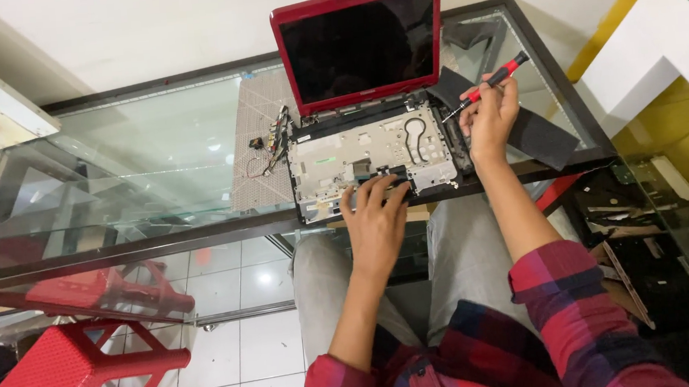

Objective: Disassembling a laptop by removing screws and prying off the internal frame and keyboard assembly.

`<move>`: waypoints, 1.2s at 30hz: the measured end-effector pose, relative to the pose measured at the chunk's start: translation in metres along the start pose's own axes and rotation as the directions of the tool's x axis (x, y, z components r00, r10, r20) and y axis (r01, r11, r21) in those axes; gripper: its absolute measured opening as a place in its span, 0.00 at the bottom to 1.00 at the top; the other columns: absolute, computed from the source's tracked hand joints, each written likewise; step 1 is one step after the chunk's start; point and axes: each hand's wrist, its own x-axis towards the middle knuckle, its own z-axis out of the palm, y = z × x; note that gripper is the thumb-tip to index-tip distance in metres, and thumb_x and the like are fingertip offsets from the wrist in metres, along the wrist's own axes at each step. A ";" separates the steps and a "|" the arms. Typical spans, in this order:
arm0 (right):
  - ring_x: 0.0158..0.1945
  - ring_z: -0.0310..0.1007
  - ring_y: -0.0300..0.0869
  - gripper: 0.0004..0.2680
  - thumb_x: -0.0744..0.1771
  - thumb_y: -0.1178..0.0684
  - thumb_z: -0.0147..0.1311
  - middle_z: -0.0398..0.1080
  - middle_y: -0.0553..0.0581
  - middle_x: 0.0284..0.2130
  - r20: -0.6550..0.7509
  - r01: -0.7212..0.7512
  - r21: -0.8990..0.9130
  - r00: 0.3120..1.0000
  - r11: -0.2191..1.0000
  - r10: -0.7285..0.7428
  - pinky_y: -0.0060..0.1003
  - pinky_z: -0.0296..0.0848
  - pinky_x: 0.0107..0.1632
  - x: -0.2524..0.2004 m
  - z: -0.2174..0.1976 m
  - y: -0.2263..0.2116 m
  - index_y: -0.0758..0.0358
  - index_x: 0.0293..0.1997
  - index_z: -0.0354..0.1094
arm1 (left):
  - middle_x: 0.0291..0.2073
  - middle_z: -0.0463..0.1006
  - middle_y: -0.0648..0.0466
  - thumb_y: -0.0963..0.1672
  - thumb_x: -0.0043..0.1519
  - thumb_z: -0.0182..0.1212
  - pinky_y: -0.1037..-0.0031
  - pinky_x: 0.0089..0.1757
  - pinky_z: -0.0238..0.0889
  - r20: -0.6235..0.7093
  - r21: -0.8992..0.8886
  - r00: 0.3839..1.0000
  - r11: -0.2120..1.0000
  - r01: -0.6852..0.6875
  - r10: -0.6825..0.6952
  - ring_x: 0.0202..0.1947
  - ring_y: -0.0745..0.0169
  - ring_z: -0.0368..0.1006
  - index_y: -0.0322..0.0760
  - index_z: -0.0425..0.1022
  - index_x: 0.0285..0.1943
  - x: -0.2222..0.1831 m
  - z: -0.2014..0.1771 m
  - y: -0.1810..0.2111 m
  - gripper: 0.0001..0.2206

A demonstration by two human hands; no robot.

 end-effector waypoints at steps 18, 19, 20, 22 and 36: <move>0.15 0.65 0.43 0.06 0.72 0.53 0.43 0.71 0.69 0.30 -0.079 -0.101 0.064 0.991 0.993 0.106 0.30 0.57 0.13 0.006 -0.001 0.000 0.59 0.52 0.58 | 0.47 0.83 0.58 0.36 0.66 0.59 0.55 0.67 0.50 -0.532 -0.347 0.831 0.937 -0.041 -0.161 0.55 0.60 0.76 0.46 0.78 0.52 0.079 -0.089 -0.072 0.11; 0.15 0.65 0.43 0.06 0.72 0.53 0.43 0.71 0.69 0.30 -0.079 -0.100 0.067 0.991 0.993 0.105 0.30 0.57 0.13 0.006 -0.001 0.000 0.59 0.52 0.58 | 0.47 0.83 0.58 0.36 0.66 0.59 0.55 0.67 0.50 -0.533 -0.345 0.831 0.938 -0.043 -0.158 0.55 0.60 0.76 0.46 0.78 0.52 0.076 -0.090 -0.083 0.11; 0.15 0.64 0.43 0.06 0.72 0.52 0.43 0.71 0.68 0.30 -0.083 -0.102 0.068 0.991 0.992 0.108 0.30 0.57 0.13 0.005 -0.002 0.000 0.59 0.52 0.58 | 0.44 0.83 0.54 0.38 0.68 0.58 0.57 0.61 0.58 -0.605 -0.366 0.754 0.930 0.023 -0.257 0.51 0.56 0.78 0.41 0.79 0.51 0.074 -0.092 -0.093 0.08; 0.15 0.64 0.42 0.06 0.72 0.52 0.43 0.71 0.68 0.30 -0.081 -0.103 0.075 0.991 0.992 0.109 0.30 0.56 0.13 0.008 -0.002 0.002 0.59 0.52 0.58 | 0.40 0.83 0.50 0.39 0.69 0.57 0.59 0.56 0.67 -0.671 -0.388 0.657 0.918 0.083 -0.343 0.47 0.53 0.80 0.37 0.79 0.50 0.072 -0.102 -0.105 0.06; 0.20 0.73 0.44 0.07 0.72 0.52 0.42 0.75 0.67 0.34 -0.109 -0.043 -0.026 0.993 0.999 0.040 0.30 0.70 0.18 0.014 -0.010 0.020 0.58 0.56 0.55 | 0.68 0.66 0.46 0.47 0.69 0.65 0.45 0.66 0.50 0.129 -0.887 0.262 -0.229 -0.401 -0.957 0.70 0.48 0.58 0.35 0.64 0.70 -0.071 -0.106 -0.227 0.24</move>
